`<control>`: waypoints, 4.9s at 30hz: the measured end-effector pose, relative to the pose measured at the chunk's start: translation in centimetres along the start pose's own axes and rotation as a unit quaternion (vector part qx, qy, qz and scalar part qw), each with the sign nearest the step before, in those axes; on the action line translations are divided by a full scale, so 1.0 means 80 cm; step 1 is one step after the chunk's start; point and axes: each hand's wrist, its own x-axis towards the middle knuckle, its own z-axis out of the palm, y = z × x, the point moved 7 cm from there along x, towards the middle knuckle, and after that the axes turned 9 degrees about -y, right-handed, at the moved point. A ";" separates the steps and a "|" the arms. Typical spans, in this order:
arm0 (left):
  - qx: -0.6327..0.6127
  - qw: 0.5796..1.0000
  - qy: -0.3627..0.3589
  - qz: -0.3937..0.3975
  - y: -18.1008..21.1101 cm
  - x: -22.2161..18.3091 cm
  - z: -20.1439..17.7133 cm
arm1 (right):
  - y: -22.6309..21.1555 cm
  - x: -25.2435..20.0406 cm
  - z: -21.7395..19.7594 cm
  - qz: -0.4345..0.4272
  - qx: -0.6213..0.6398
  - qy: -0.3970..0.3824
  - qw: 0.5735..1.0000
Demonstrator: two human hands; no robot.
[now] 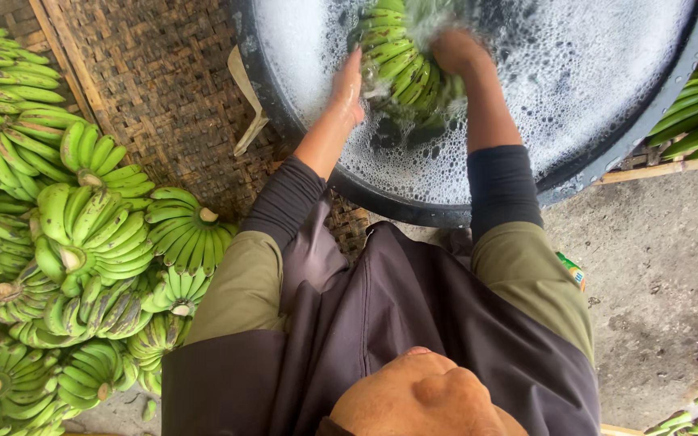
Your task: The person washes bunches of green bananas in a tub of soapy water by hand and places the washed fruit onto the ground next to the tub.
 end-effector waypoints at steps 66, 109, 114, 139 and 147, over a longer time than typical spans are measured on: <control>0.734 0.674 -0.038 -0.073 -0.030 0.017 -0.006 | 0.012 0.023 0.070 0.034 -0.057 -0.103 0.992; 0.667 0.642 0.214 0.312 -0.017 -0.269 0.103 | -0.084 -0.365 -0.194 -0.081 0.170 0.374 0.908; 0.676 0.642 0.210 0.295 -0.009 -0.272 0.103 | -0.040 -0.364 -0.194 -0.176 0.395 0.384 0.816; 0.648 0.655 0.209 0.327 -0.010 -0.272 0.104 | 0.003 -0.342 -0.200 -0.186 0.510 0.399 0.739; 0.628 0.659 0.201 0.362 -0.024 -0.259 0.099 | -0.001 -0.360 -0.201 -0.168 0.492 0.411 0.749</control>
